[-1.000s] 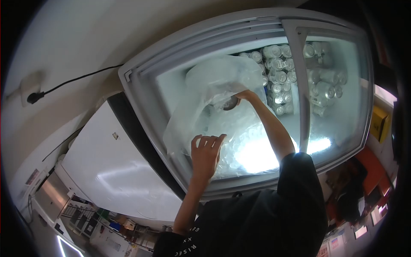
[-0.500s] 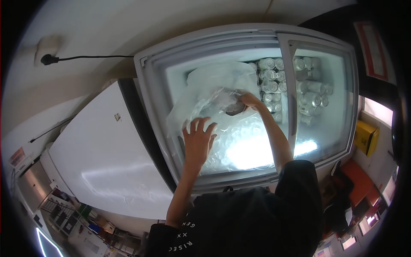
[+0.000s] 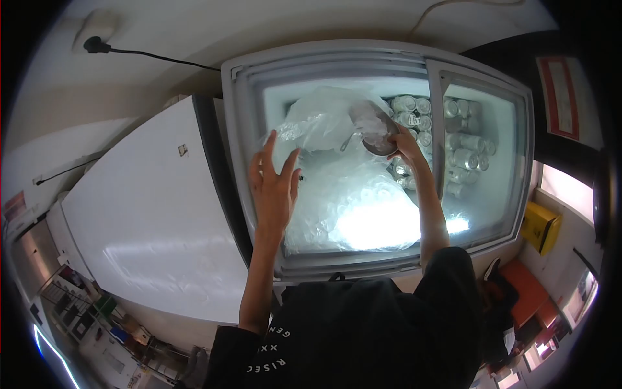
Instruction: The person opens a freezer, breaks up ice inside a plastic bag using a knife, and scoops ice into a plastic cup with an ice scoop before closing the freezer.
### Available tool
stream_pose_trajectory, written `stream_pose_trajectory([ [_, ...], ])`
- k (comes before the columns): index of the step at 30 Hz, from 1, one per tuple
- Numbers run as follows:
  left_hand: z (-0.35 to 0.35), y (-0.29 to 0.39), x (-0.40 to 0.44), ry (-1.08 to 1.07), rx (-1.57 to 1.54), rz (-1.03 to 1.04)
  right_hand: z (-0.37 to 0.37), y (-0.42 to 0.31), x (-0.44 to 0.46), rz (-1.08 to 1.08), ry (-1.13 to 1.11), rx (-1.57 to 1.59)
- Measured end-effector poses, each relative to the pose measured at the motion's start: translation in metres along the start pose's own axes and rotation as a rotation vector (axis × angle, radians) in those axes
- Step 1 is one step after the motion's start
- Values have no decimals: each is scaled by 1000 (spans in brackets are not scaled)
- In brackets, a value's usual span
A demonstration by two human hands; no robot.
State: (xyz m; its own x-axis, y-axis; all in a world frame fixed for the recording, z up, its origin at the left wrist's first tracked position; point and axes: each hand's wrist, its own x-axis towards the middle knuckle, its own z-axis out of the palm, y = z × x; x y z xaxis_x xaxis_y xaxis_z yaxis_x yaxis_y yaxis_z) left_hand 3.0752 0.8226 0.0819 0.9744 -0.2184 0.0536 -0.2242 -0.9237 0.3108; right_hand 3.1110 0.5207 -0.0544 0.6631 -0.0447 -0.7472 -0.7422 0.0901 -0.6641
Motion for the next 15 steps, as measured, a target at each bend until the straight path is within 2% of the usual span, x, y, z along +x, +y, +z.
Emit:
stream_pose_trajectory([
  [5,-7,-1,7,119,83,-91,5,4,-8,17,-48,-47],
  [7,-7,-4,12,102,-13,-82,10,11,-11,49,-81,-42],
  [11,-7,-4,14,18,-307,-108,27,14,-30,-28,-146,-16],
  [15,-16,1,-6,133,-305,-63,35,20,-46,4,-204,-33],
])
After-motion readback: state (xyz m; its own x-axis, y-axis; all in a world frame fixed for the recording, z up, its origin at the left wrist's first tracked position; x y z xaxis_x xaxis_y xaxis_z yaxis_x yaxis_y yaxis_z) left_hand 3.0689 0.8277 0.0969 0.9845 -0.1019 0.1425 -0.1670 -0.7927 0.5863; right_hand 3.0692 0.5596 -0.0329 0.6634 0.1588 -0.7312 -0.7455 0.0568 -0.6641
